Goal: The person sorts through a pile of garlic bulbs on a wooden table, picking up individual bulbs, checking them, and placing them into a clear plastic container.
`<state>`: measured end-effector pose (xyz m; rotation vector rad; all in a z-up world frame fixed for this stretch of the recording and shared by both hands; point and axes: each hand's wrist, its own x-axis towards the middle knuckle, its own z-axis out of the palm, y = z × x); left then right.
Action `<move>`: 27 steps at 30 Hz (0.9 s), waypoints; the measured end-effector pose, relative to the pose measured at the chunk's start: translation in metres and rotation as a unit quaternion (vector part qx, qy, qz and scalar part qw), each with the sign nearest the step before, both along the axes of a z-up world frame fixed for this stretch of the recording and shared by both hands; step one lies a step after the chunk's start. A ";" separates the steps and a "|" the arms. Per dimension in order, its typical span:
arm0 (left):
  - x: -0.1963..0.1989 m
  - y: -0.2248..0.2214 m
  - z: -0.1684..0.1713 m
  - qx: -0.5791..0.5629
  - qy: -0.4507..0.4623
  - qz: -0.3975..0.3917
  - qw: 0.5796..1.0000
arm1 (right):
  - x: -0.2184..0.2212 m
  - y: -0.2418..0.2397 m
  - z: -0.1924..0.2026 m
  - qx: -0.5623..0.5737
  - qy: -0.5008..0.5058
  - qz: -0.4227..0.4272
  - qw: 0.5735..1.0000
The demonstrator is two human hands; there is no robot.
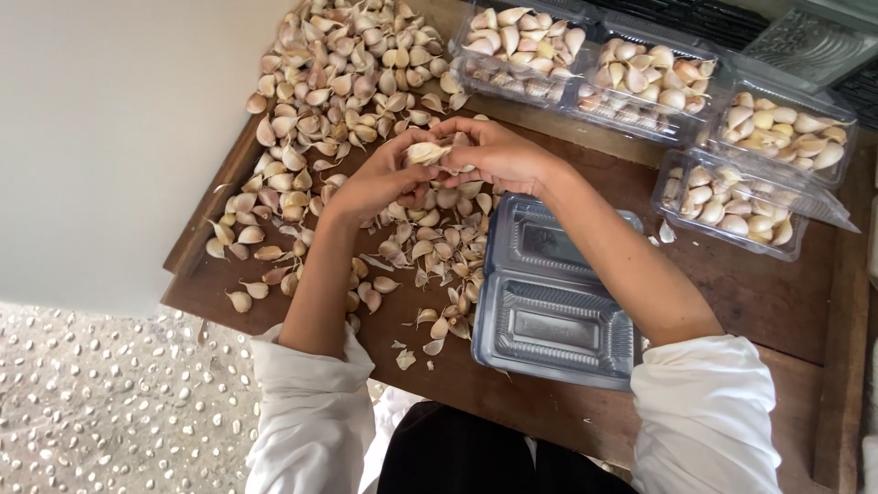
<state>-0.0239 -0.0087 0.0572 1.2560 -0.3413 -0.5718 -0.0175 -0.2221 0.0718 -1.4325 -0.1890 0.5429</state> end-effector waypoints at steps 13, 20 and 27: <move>0.008 -0.001 -0.028 -0.052 0.034 0.004 0.998 | -0.015 -0.022 -0.001 0.019 -0.029 -0.047 0.998; 0.012 -0.006 -0.029 -0.073 0.021 0.034 0.997 | -0.027 -0.023 0.005 0.043 -0.029 -0.070 0.996; 0.005 -0.014 -0.010 -0.114 0.134 0.060 0.983 | -0.034 -0.036 0.012 0.056 0.029 -0.052 0.997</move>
